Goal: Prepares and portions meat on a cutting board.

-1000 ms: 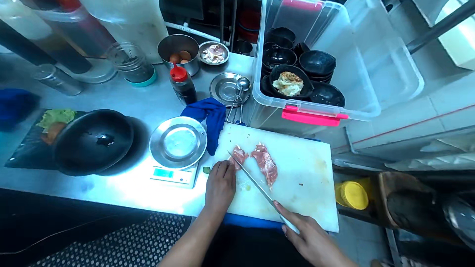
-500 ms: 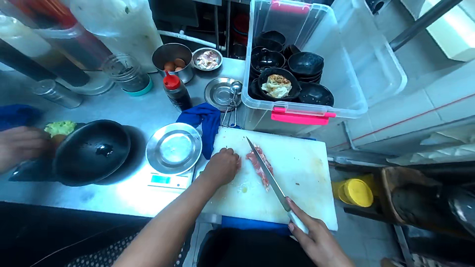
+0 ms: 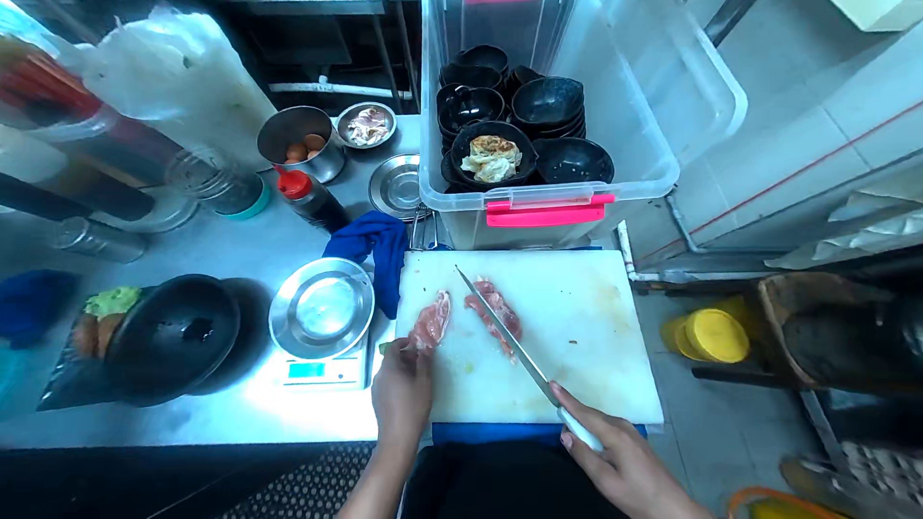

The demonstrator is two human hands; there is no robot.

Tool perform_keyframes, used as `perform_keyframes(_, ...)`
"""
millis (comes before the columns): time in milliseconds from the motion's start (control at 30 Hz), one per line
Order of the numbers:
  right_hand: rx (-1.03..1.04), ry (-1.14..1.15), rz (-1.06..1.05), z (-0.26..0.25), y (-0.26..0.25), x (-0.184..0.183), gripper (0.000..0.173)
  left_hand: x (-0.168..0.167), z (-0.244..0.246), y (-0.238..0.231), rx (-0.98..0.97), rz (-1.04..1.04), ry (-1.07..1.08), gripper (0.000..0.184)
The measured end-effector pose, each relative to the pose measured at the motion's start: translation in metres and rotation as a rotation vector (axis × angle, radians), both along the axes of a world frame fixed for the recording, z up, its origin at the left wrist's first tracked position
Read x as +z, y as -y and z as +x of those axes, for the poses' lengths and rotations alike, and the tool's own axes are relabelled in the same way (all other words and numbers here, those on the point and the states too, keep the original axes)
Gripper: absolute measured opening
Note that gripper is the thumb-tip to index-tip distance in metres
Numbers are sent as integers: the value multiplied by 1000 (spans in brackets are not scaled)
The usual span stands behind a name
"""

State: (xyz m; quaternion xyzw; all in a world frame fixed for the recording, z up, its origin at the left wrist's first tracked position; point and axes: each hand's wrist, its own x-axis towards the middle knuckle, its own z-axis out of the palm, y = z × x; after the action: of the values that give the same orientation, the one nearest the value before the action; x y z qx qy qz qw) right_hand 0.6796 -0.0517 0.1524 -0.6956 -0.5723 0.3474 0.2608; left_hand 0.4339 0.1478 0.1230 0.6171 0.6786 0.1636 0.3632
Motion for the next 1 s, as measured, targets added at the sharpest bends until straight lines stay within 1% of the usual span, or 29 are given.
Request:
perform_keyframes(33, 23, 8, -11, -2, -3, 2, 55, -3, -4, 5, -51, 120, -73, 43)
perform_keyframes(100, 93, 17, -52, -5, -11, 8, 56, -11, -5, 6, -151, 341, -137, 38)
perform_keyframes(167, 151, 31, -85, -9, -22, 11, 56, -28, -1, -3, -250, 517, -112, 31)
perform_keyframes(233, 191, 54, -139, -12, -30, 13, 57, -50, 5, -10, -312, 615, -83, 32)
perform_keyframes(333, 230, 98, -199, -15, -38, 15, 58, -65, 11, -14, -319, 643, -87, 32)
perform_keyframes(567, 278, 100, -249, -14, -42, 13, 57, -66, 13, -10, -270, 671, -109, 26)
perform_keyframes(867, 265, 166, -196, -14, -41, 6, 56, -65, 16, -9, -277, 638, -174, 27)
perform_keyframes(1000, 269, 163, -186, -13, -40, 4, 55, -67, 16, -9, -271, 659, -179, 26)
